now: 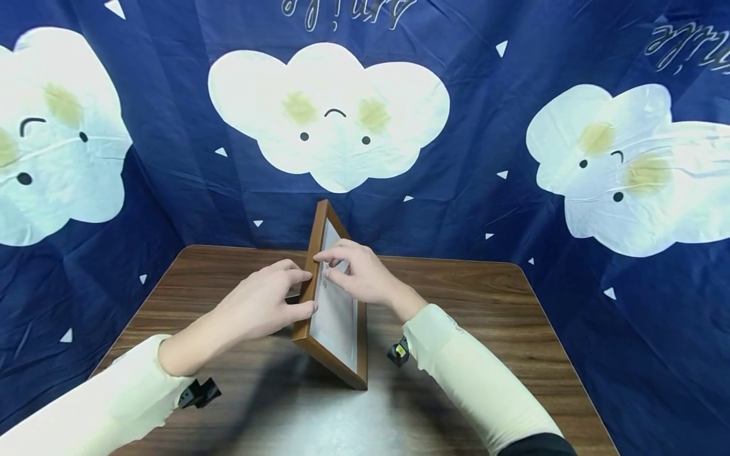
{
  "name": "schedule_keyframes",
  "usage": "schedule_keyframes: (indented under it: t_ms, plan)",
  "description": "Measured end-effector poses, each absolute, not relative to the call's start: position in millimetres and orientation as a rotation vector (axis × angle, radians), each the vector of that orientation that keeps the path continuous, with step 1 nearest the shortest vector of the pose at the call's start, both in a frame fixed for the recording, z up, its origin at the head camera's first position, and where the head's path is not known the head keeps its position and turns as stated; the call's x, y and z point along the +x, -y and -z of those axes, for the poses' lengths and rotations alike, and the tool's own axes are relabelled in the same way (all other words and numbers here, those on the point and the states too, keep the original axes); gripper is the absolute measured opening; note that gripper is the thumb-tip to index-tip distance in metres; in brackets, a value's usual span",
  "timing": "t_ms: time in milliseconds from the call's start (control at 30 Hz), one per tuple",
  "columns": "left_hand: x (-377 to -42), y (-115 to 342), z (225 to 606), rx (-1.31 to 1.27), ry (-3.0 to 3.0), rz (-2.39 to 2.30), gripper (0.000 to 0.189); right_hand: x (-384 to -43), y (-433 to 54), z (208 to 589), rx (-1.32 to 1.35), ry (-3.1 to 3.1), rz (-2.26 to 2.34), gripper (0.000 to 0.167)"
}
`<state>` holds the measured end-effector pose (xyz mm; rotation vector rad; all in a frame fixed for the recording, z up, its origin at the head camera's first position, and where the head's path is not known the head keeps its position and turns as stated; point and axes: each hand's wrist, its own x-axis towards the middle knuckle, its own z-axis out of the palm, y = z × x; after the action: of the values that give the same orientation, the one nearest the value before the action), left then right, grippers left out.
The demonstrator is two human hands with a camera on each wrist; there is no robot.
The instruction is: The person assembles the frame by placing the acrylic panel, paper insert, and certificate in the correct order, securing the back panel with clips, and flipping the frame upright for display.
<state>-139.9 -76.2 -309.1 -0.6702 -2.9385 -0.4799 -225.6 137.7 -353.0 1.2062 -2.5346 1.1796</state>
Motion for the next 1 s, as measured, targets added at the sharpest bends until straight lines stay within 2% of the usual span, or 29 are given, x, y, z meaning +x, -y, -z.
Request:
schedule_keyframes:
  t_ms: [533, 1000]
  plan:
    - [-144, 81, 307, -0.763, 2.933, 0.604, 0.050, -240, -145, 343, 1.162, 2.618, -1.021, 0.031]
    - [-143, 81, 307, -0.787, 2.936, 0.650, 0.048, -270, -154, 336, 0.982, 2.787, -0.862, 0.035]
